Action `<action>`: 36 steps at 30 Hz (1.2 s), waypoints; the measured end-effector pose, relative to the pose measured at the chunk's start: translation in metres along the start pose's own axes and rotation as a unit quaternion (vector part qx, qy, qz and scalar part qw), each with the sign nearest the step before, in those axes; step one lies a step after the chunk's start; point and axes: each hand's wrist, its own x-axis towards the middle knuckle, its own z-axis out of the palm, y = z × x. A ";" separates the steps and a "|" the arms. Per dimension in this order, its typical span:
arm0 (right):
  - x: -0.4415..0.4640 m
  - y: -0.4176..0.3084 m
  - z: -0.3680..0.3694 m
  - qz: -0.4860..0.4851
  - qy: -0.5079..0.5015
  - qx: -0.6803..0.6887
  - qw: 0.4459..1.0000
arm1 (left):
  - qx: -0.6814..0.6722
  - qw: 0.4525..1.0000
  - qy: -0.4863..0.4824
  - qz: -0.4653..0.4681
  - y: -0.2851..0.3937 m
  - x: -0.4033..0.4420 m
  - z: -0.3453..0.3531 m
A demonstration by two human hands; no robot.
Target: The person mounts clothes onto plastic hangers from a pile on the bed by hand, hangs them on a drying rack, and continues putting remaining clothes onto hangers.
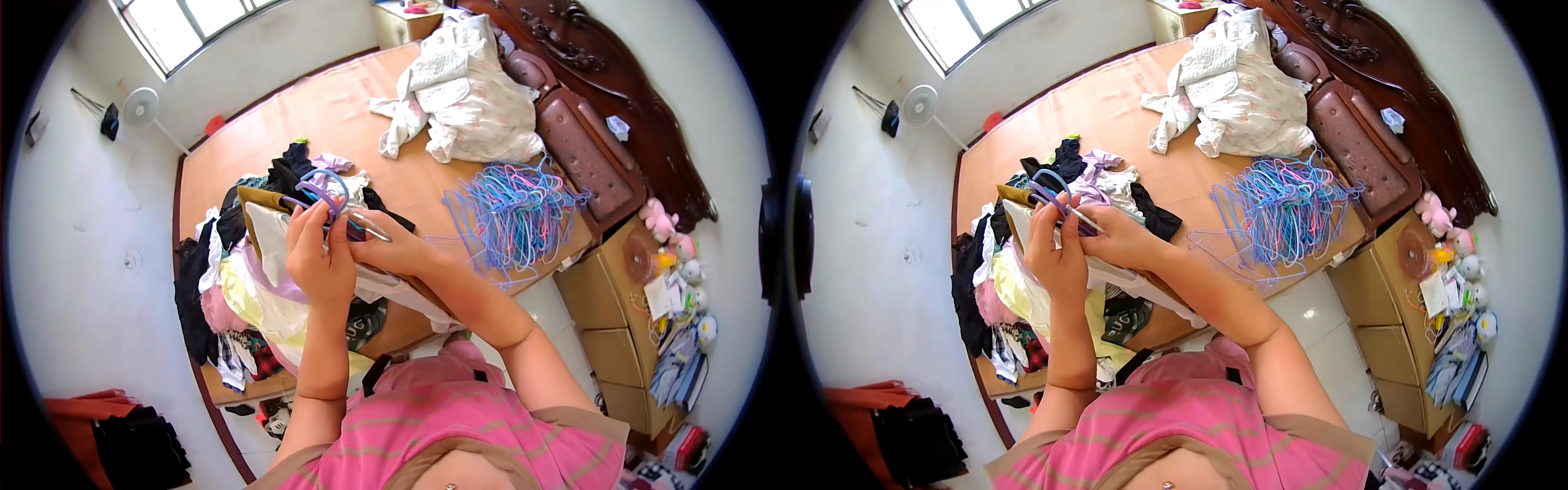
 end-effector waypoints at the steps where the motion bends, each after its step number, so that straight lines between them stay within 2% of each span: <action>1: 0.000 0.001 0.011 0.001 0.007 -0.006 1.000 | 0.032 0.999 -0.014 0.024 -0.002 0.001 -0.011; 3: -0.008 0.003 0.032 0.115 -0.003 0.049 0.992 | 0.020 0.999 -0.039 -0.007 -0.004 0.001 -0.030; 4: -0.014 0.000 0.041 0.120 0.016 0.044 0.992 | 0.016 0.997 -0.061 -0.038 -0.003 0.000 -0.036; 6: -0.027 -0.009 0.057 0.206 0.015 0.098 0.974 | -0.016 0.997 -0.071 -0.027 0.003 -0.002 -0.047; 7: -0.034 -0.011 0.064 0.244 0.029 0.134 0.960 | -0.034 0.992 -0.103 -0.058 0.006 -0.006 -0.051; 8: -0.043 -0.017 0.071 0.214 0.054 0.147 0.964 | -0.051 0.985 -0.136 -0.089 0.009 -0.010 -0.053; 11: -0.076 -0.040 0.082 0.251 0.117 0.174 0.945 | -0.115 0.977 -0.169 -0.062 0.015 -0.027 -0.045; 12: -0.088 -0.040 0.087 0.234 0.166 0.193 0.938 | -0.131 0.973 -0.181 -0.059 0.020 -0.030 -0.042; 13: -0.099 -0.042 0.090 0.214 0.216 0.212 0.929 | -0.142 0.969 -0.199 -0.018 0.026 -0.035 -0.039; 15: -0.124 -0.055 0.089 0.220 0.258 0.231 0.912 | -0.171 0.954 -0.241 0.049 0.035 -0.046 -0.031; 18: -0.165 -0.065 0.090 0.189 0.327 0.262 0.888 | -0.151 0.937 -0.307 0.071 0.074 -0.057 -0.025; 20: -0.196 -0.073 0.090 0.154 0.388 0.257 0.872 | -0.192 0.913 -0.345 0.103 0.085 -0.076 -0.016; 22: -0.228 -0.087 0.089 0.134 0.445 0.241 0.852 | -0.326 0.865 -0.375 0.071 0.107 -0.096 -0.011; 23: -0.246 -0.093 0.088 0.114 0.477 0.229 0.841 | -0.349 0.846 -0.396 0.077 0.118 -0.105 -0.008; 26: -0.294 -0.126 0.093 0.061 0.559 0.209 0.800 | -0.365 0.801 -0.471 0.062 0.157 -0.141 -0.010; 28: -0.330 -0.145 0.098 0.031 0.628 0.169 0.759 | -0.396 0.775 -0.484 0.089 0.183 -0.171 -0.012; 30: -0.364 -0.169 0.107 0.014 0.676 0.148 0.721 | -0.420 0.707 -0.563 0.082 0.206 -0.204 -0.016; 34: -0.446 -0.206 0.120 -0.060 0.726 0.099 0.677 | -0.442 0.660 -0.587 0.158 0.273 -0.257 -0.033; 36: -0.476 -0.228 0.129 -0.102 0.778 0.092 0.613 | -0.455 0.646 -0.580 0.195 0.307 -0.285 -0.043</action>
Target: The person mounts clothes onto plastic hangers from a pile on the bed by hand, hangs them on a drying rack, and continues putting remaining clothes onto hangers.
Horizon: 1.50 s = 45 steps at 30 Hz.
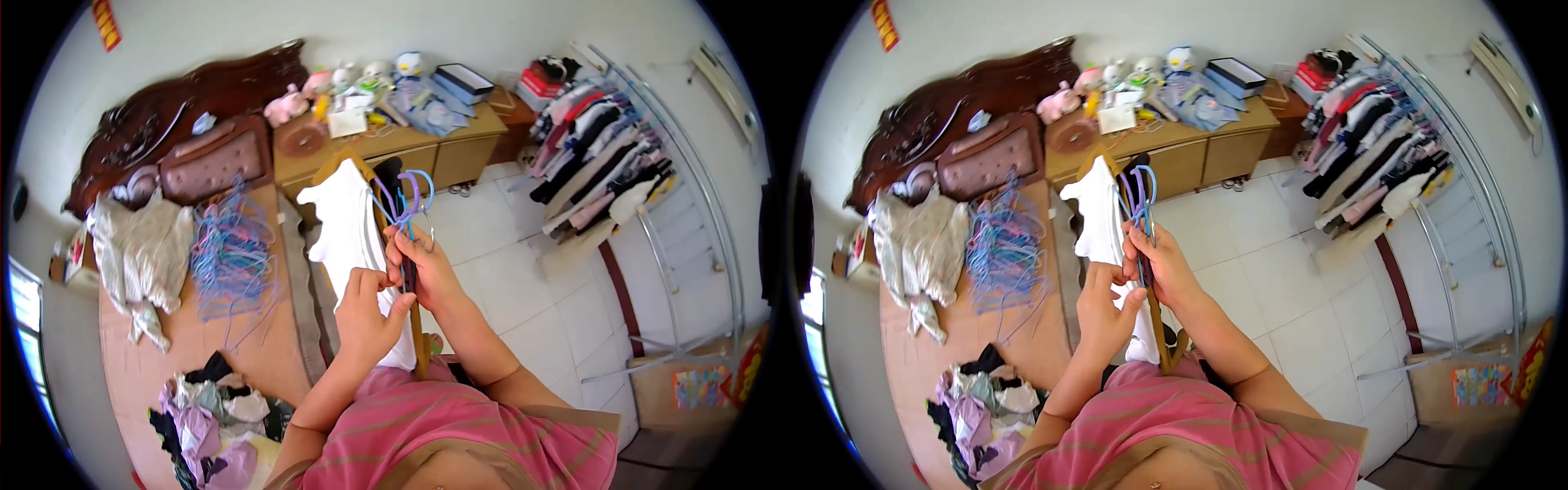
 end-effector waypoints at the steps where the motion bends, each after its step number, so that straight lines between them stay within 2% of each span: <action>1: 0.004 -0.009 -0.021 -0.028 0.002 0.020 0.999 | 0.006 0.999 -0.032 0.015 0.010 0.006 0.019; 4: 0.004 -0.042 -0.073 -0.106 0.072 0.064 0.990 | 0.022 0.992 -0.101 0.072 0.030 0.022 0.073; 11: -0.036 -0.125 -0.191 -0.201 0.194 0.074 0.957 | -0.072 0.955 -0.267 0.107 0.077 0.050 0.194; 15: -0.063 -0.159 -0.237 -0.265 0.281 0.081 0.919 | -0.115 0.933 -0.305 0.154 0.105 0.059 0.251; 18: -0.081 -0.175 -0.270 -0.301 0.336 0.090 0.888 | -0.119 0.924 -0.293 0.214 0.119 0.065 0.288; 22: -0.098 -0.196 -0.313 -0.352 0.406 0.100 0.837 | -0.108 0.889 -0.355 0.270 0.127 0.075 0.340; 24: -0.105 -0.210 -0.336 -0.360 0.455 0.098 0.809 | -0.091 0.855 -0.446 0.249 0.132 0.081 0.368; 25: -0.107 -0.217 -0.348 -0.368 0.465 0.097 0.799 | -0.099 0.847 -0.455 0.257 0.137 0.086 0.383; 27: -0.112 -0.232 -0.371 -0.385 0.503 0.095 0.768 | -0.099 0.785 -0.575 0.207 0.150 0.096 0.414; 34: -0.119 -0.306 -0.447 -0.423 0.582 0.095 0.688 | -0.190 0.743 -0.566 0.302 0.199 0.123 0.533; 39: -0.115 -0.359 -0.487 -0.453 0.612 0.060 0.645 | -0.242 0.704 -0.587 0.318 0.232 0.156 0.599; 41: -0.116 -0.376 -0.499 -0.443 0.618 -0.002 0.649 | -0.264 0.711 -0.569 0.318 0.243 0.165 0.620; 45: -0.123 -0.420 -0.525 -0.427 0.612 -0.078 0.662 | -0.268 0.704 -0.592 0.285 0.280 0.191 0.648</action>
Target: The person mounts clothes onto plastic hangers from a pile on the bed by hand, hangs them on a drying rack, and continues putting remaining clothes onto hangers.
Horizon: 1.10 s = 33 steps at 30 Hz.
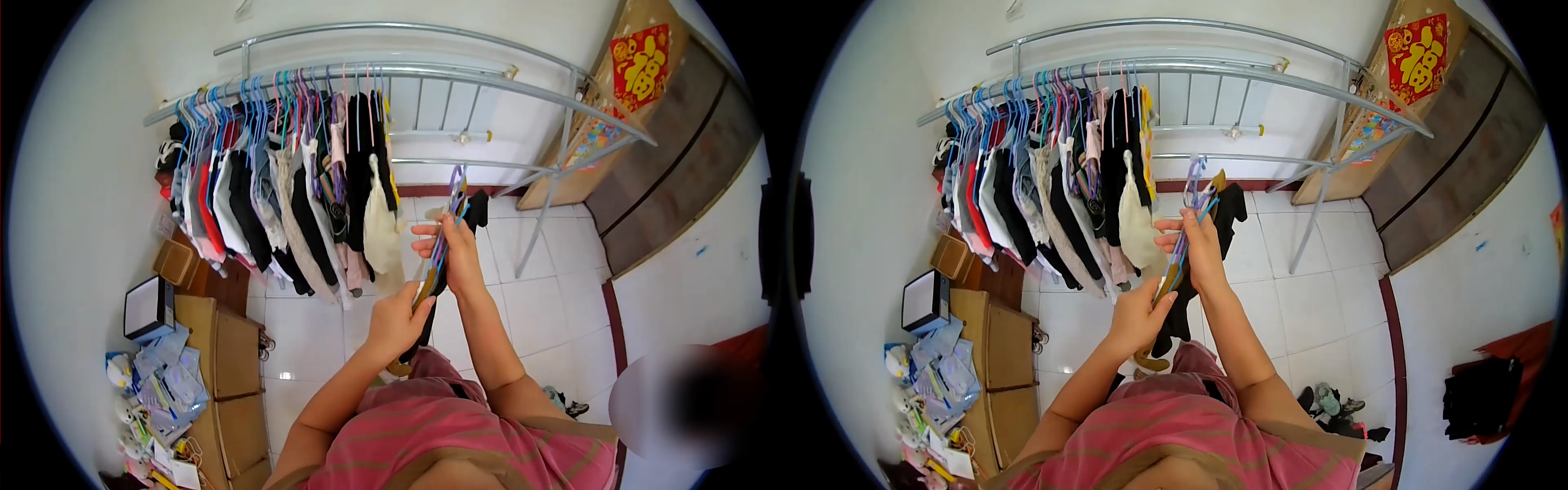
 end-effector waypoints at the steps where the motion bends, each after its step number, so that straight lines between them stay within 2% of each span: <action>1: 0.014 -0.003 0.003 0.000 0.000 0.003 1.000 | 0.003 1.000 -0.001 0.000 0.001 0.014 -0.004; 3: 0.046 -0.009 0.009 -0.016 -0.027 -0.010 0.999 | 0.014 1.000 -0.009 -0.025 0.002 0.043 -0.012; 5: 0.079 -0.016 0.019 -0.018 -0.030 -0.011 0.999 | 0.014 0.999 0.036 -0.017 0.000 0.071 -0.015; 8: 0.131 -0.028 0.033 -0.037 -0.055 -0.014 0.998 | 0.032 0.995 0.067 -0.066 0.003 0.115 -0.021; 12: 0.207 -0.036 0.040 -0.048 -0.100 0.009 0.994 | 0.012 0.986 0.162 -0.028 -0.001 0.178 -0.014; 15: 0.260 -0.037 0.041 -0.051 -0.119 0.020 0.991 | 0.035 0.980 0.184 -0.070 0.004 0.223 -0.009; 18: 0.301 -0.026 0.039 -0.041 -0.124 0.037 0.991 | 0.052 0.968 0.238 -0.063 -0.012 0.259 0.007; 21: 0.318 -0.007 0.032 -0.028 -0.144 0.043 0.988 | 0.073 0.953 0.286 -0.074 -0.031 0.275 0.027; 23: 0.326 0.007 0.022 0.019 -0.170 0.024 0.985 | 0.078 0.947 0.298 -0.095 -0.039 0.275 0.041; 25: 0.339 0.017 0.015 0.008 -0.170 -0.010 0.985 | 0.085 0.937 0.322 -0.102 -0.044 0.277 0.049; 27: 0.345 0.019 0.012 -0.136 -0.091 -0.188 0.968 | 0.090 0.936 0.323 -0.110 -0.040 0.277 0.050; 33: 0.333 -0.008 0.015 -0.134 -0.097 -0.166 0.972 | 0.109 0.930 0.336 -0.098 -0.017 0.272 0.047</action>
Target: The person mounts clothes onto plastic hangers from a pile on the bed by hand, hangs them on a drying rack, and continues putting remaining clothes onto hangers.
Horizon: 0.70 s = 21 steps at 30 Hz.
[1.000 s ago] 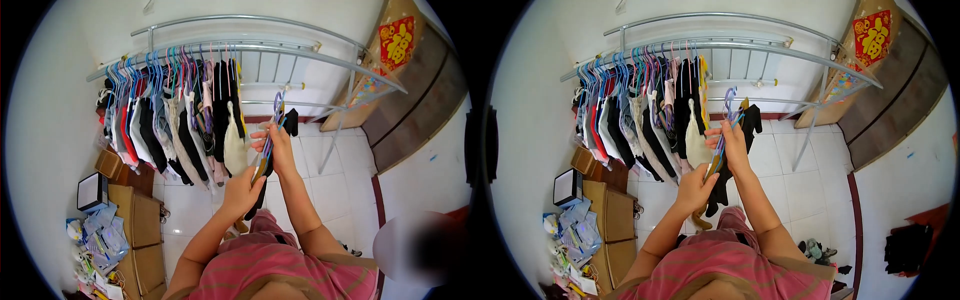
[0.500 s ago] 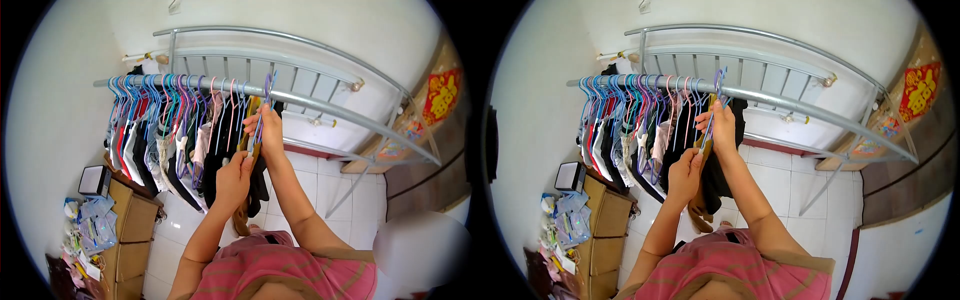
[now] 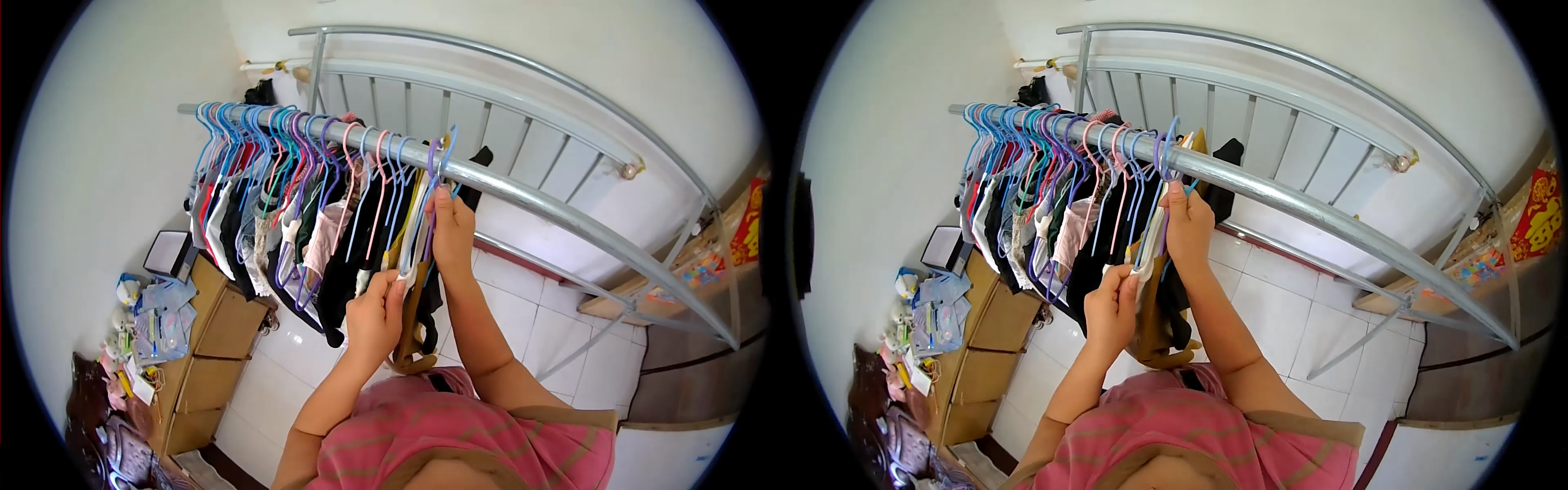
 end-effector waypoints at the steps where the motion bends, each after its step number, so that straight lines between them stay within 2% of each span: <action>1: 0.000 -0.003 -0.002 0.001 -0.008 0.017 1.000 | 0.002 1.000 -0.002 0.002 0.002 0.000 -0.002; 8: 0.009 0.026 0.001 -0.022 -0.006 0.007 1.000 | 0.004 1.000 0.001 -0.004 0.003 -0.006 -0.003; 13: 0.007 0.027 -0.007 0.033 -0.036 0.034 0.998 | -0.060 0.996 -0.018 -0.061 0.007 -0.008 -0.007; 16: 0.003 0.014 -0.015 0.054 -0.051 0.072 0.995 | -0.039 0.999 -0.011 -0.017 0.009 -0.006 -0.010; 18: 0.004 0.008 -0.018 0.051 -0.055 0.070 0.995 | -0.045 0.998 -0.018 -0.027 0.010 -0.005 -0.011; 20: 0.006 0.007 -0.018 0.014 -0.064 0.031 0.997 | -0.050 0.998 -0.024 -0.034 0.013 0.001 -0.010; 21: 0.008 0.010 -0.017 0.005 -0.060 -0.054 0.997 | -0.030 0.998 -0.024 -0.042 0.015 0.005 -0.009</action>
